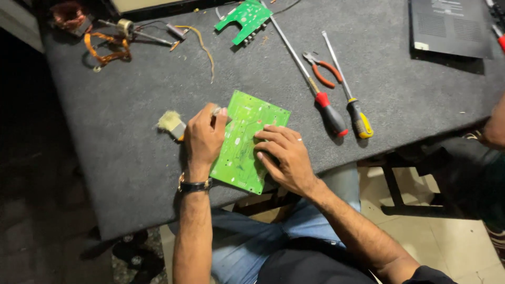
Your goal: Repairing a circuit board by scraping and cleaning it with a brush
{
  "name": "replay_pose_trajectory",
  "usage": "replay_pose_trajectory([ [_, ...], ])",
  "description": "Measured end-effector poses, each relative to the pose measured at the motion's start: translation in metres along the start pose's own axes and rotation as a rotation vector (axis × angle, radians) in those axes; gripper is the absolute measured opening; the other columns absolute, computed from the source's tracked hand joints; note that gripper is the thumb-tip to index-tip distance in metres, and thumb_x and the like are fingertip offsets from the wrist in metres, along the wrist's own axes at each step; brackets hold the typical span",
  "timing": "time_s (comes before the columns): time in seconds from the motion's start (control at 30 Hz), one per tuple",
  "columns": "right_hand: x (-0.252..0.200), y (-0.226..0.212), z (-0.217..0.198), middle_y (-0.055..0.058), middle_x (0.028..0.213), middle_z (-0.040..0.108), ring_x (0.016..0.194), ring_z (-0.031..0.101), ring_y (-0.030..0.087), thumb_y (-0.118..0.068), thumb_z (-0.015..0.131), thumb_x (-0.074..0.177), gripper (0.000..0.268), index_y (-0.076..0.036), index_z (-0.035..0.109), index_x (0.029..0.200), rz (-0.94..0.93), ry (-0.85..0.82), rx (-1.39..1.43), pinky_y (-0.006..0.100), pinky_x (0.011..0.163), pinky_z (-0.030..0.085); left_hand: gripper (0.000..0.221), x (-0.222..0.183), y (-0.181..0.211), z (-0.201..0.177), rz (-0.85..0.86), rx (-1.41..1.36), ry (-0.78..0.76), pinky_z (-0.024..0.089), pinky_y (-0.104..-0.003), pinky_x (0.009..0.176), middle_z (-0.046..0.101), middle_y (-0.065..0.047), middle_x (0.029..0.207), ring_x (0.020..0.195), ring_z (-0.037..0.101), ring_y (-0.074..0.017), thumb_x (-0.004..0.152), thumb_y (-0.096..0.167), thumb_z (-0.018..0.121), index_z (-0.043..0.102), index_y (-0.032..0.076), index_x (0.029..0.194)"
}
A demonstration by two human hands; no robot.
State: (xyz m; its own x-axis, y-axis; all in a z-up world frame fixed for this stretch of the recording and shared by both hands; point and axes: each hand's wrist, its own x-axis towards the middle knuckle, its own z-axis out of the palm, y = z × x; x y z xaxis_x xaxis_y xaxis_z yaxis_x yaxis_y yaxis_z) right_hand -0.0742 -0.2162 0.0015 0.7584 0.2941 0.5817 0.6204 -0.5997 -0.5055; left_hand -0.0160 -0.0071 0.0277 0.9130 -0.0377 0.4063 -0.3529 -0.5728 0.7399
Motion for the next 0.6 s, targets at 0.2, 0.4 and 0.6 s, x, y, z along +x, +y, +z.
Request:
replay_pose_trajectory([
  [0.2,0.0,0.003,-0.001,0.003,0.122,0.074,0.125,0.065,0.029,-0.021,0.07,0.097,0.009,-0.017,0.074,0.104,-0.023,-0.005,-0.007,0.044,0.107,0.043,0.03,-0.001,-0.02,0.008,-0.038,0.03,-0.015,0.048,-0.049,0.06,0.059,-0.02,0.069,0.064,0.064,-0.0389,0.102,0.032,0.058,0.056,0.01,0.08],
  [0.4,0.0,0.002,-0.002,0.004,0.12,0.074,0.124,0.066,0.031,-0.019,0.07,0.096,0.008,-0.016,0.074,0.103,-0.037,-0.004,-0.014,0.044,0.106,0.044,0.034,-0.002,-0.02,0.009,-0.074,-0.025,-0.044,0.048,-0.039,0.056,0.059,-0.008,0.065,0.059,0.06,-0.0245,0.106,0.038,0.053,0.058,0.015,0.081],
  [0.6,-0.001,0.005,0.001,0.004,0.121,0.074,0.124,0.066,0.031,-0.019,0.071,0.095,0.008,-0.016,0.074,0.103,-0.044,-0.003,-0.01,0.045,0.106,0.044,0.033,-0.001,-0.019,0.006,-0.049,0.029,-0.036,0.049,-0.045,0.057,0.061,-0.018,0.068,0.066,0.068,-0.0376,0.104,0.038,0.056,0.058,0.012,0.084],
])
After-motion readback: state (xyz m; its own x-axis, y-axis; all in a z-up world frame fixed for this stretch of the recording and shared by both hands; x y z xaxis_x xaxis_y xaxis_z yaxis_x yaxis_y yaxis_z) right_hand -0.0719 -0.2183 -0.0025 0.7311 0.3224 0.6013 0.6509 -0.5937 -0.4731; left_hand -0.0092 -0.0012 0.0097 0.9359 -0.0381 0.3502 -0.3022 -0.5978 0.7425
